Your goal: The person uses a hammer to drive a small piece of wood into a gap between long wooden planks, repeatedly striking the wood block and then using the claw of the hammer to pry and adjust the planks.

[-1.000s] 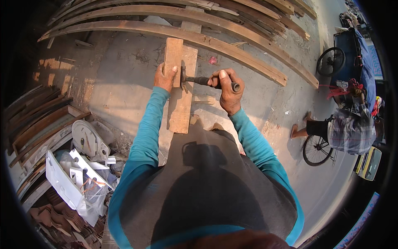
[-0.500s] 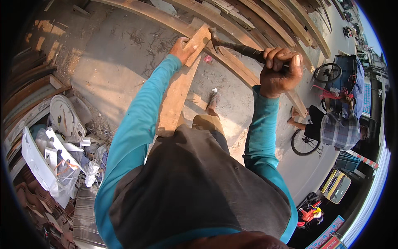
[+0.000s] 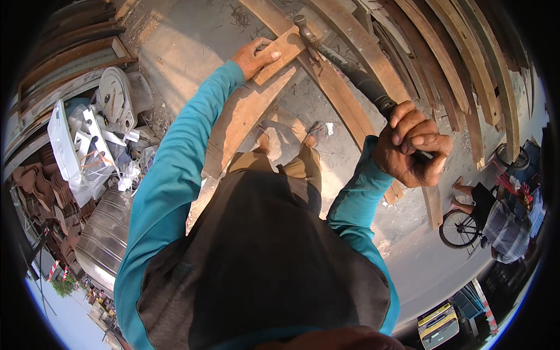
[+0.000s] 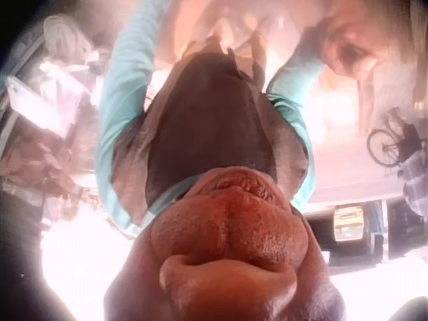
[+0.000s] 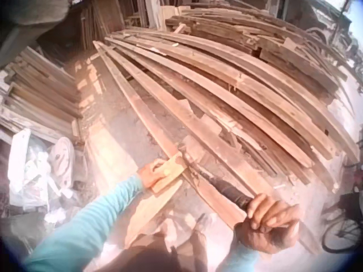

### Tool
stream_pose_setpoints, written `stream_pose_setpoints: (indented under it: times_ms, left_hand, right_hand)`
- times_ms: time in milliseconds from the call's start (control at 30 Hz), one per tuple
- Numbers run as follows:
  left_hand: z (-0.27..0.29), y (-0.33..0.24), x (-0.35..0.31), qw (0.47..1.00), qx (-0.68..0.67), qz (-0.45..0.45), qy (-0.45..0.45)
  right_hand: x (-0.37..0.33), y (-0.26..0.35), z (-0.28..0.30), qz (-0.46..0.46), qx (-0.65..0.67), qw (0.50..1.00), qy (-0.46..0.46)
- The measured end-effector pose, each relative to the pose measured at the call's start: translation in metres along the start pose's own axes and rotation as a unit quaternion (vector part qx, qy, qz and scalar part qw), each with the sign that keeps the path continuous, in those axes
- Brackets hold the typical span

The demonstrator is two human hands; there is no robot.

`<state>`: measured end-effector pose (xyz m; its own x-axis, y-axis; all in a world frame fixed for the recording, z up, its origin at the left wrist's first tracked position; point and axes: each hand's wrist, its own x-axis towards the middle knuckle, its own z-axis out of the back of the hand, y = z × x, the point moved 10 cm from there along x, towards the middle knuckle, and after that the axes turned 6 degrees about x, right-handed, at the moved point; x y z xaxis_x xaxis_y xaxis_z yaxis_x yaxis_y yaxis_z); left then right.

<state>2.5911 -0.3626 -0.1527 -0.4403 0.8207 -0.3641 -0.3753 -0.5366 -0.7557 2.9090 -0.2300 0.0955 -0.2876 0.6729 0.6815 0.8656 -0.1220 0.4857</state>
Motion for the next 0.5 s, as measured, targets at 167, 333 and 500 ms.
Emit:
stream_pose_setpoints:
  times_ms: [167,333,500]
  left_hand:
    - [0.015,-0.016,-0.015,1.0,-0.016,0.001,-0.005]
    - [0.015,-0.005,-0.015,1.0,0.002,0.006,-0.009]
    - [0.03,-0.034,-0.009,0.998,0.054,-0.032,-0.032]
  right_hand:
    - [-0.006,0.006,-0.002,-0.004,0.017,1.0,0.012]
    - [-0.013,0.019,0.009,0.009,0.019,1.0,0.021]
    - [0.013,0.019,0.0,0.021,0.034,0.997,0.066]
